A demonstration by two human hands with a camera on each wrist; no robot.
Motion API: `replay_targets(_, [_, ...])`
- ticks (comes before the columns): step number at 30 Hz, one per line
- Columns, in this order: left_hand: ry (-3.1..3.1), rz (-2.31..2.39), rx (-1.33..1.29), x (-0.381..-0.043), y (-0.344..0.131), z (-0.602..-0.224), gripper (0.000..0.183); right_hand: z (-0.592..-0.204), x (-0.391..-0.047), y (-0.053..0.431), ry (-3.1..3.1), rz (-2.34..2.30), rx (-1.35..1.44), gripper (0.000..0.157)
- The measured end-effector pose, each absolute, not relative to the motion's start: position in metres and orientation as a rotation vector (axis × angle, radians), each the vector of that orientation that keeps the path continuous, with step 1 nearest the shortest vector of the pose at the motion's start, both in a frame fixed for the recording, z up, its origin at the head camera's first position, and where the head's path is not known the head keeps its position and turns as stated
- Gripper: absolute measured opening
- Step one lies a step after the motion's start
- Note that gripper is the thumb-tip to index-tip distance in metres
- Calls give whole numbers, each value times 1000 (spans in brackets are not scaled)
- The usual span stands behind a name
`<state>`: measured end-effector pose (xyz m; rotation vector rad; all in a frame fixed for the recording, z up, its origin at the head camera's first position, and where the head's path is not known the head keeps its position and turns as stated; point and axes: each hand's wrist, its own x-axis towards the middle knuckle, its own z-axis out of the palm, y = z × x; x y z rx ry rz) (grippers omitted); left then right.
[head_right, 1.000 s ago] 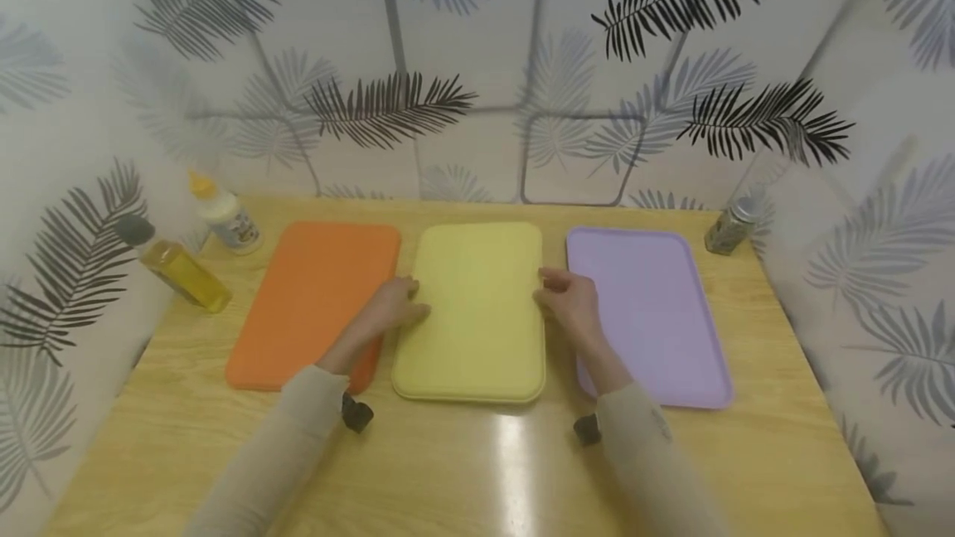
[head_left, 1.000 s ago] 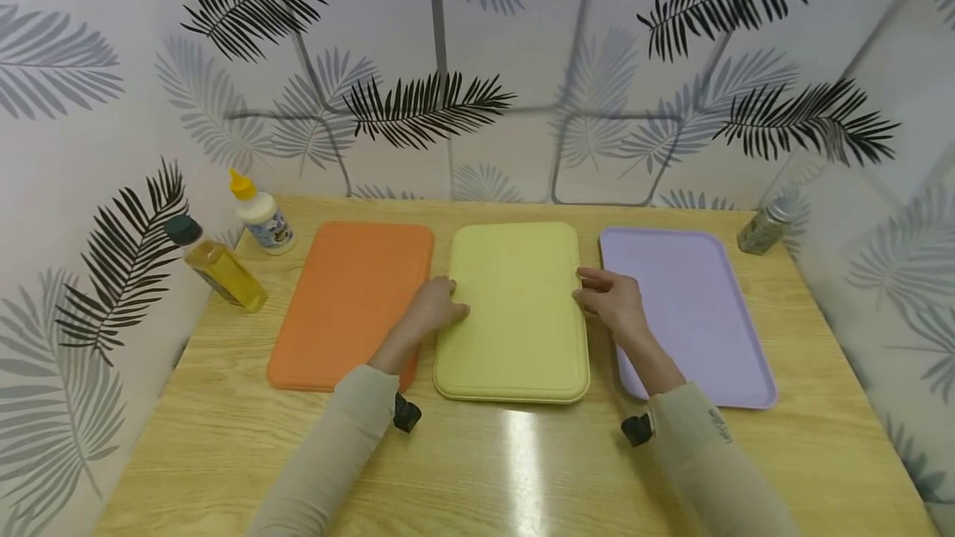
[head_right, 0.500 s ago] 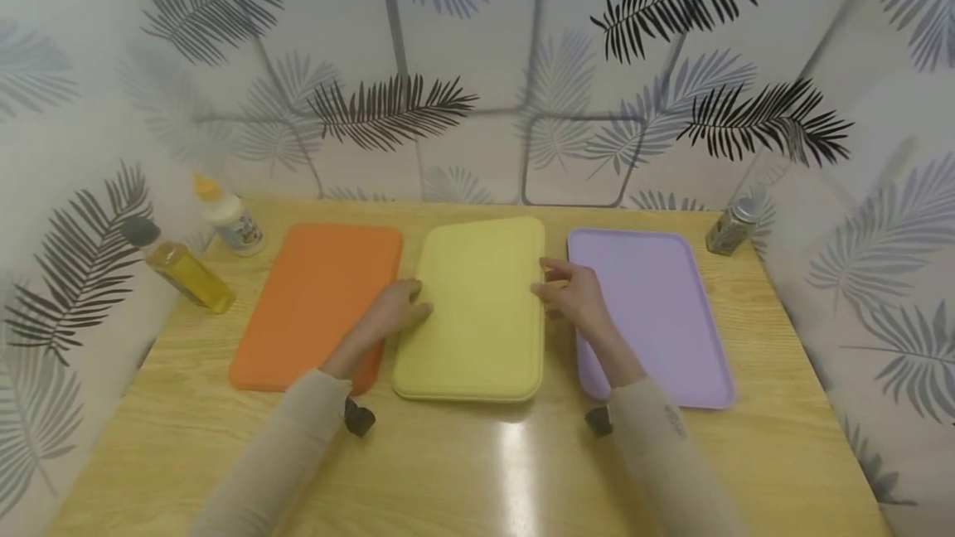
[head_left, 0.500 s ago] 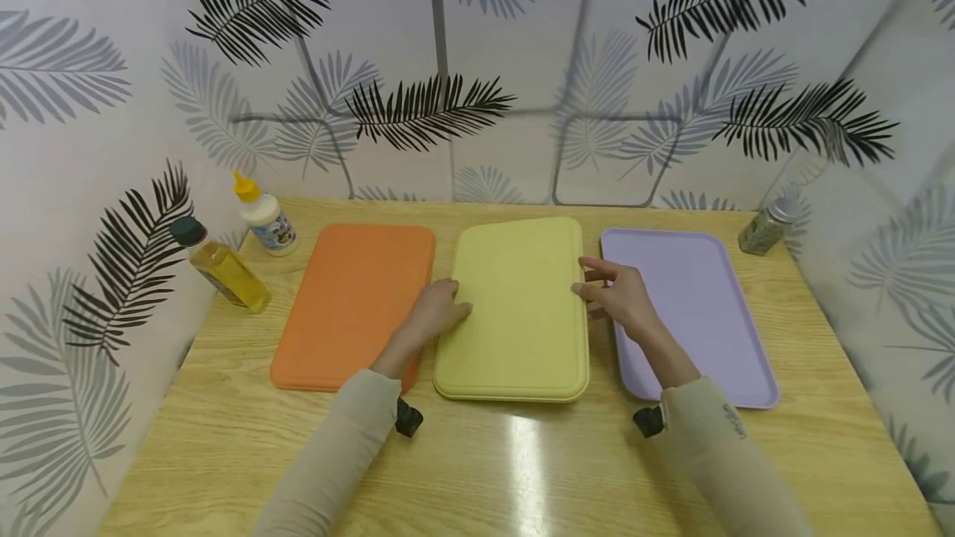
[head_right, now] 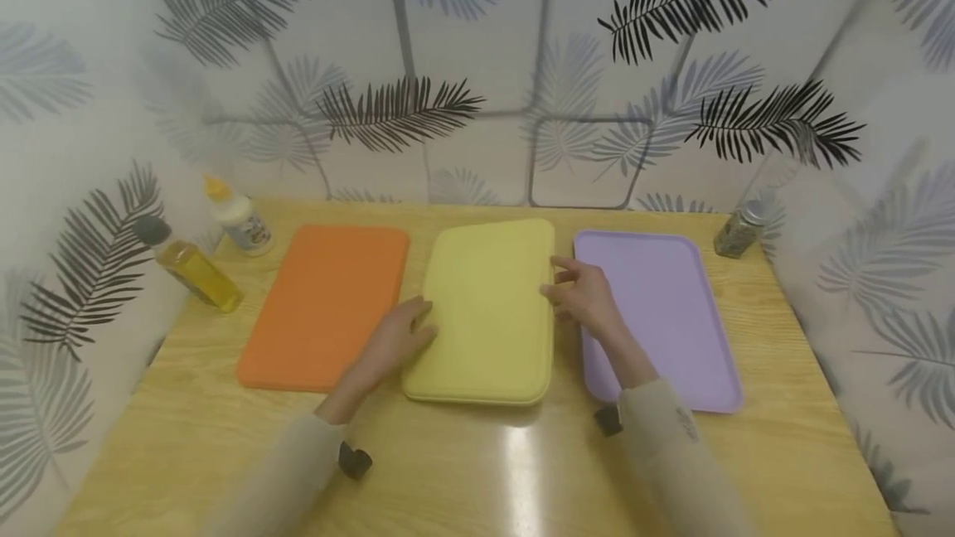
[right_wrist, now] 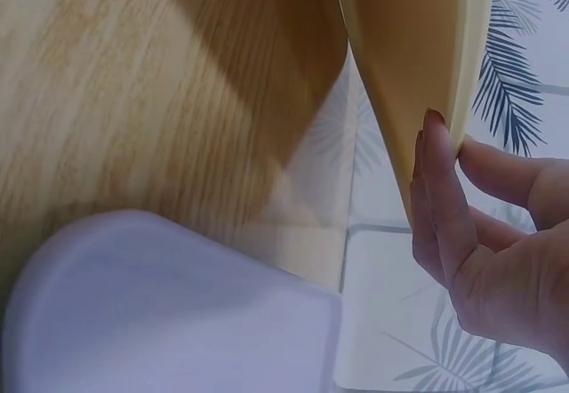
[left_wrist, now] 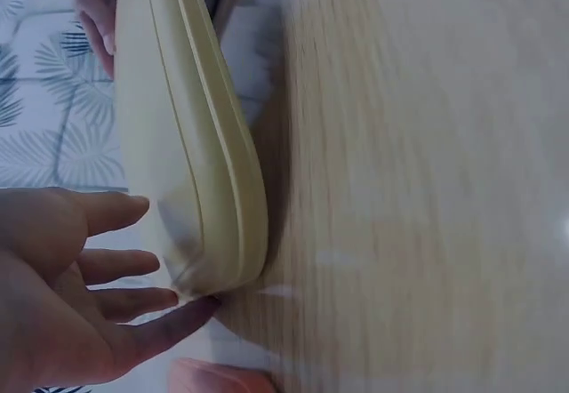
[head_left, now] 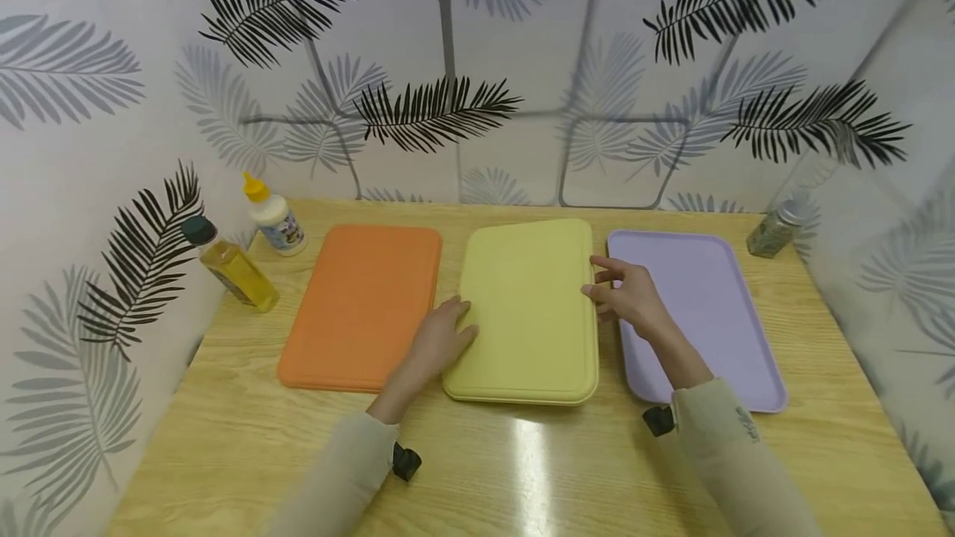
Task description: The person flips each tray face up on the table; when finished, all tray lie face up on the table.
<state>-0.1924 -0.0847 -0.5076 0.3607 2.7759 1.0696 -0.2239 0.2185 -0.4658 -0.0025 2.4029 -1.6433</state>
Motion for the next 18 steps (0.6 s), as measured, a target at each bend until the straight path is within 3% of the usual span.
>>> replay_targets(11, [2688, 1257, 253, -135, -71, -505, 67, -457, -225, 222, 2431, -1625, 2, 59])
replay_targets(18, [2716, 1211, 363, -113, -67, -513, 86, -450, -225, 221, 2466, -1607, 5, 58])
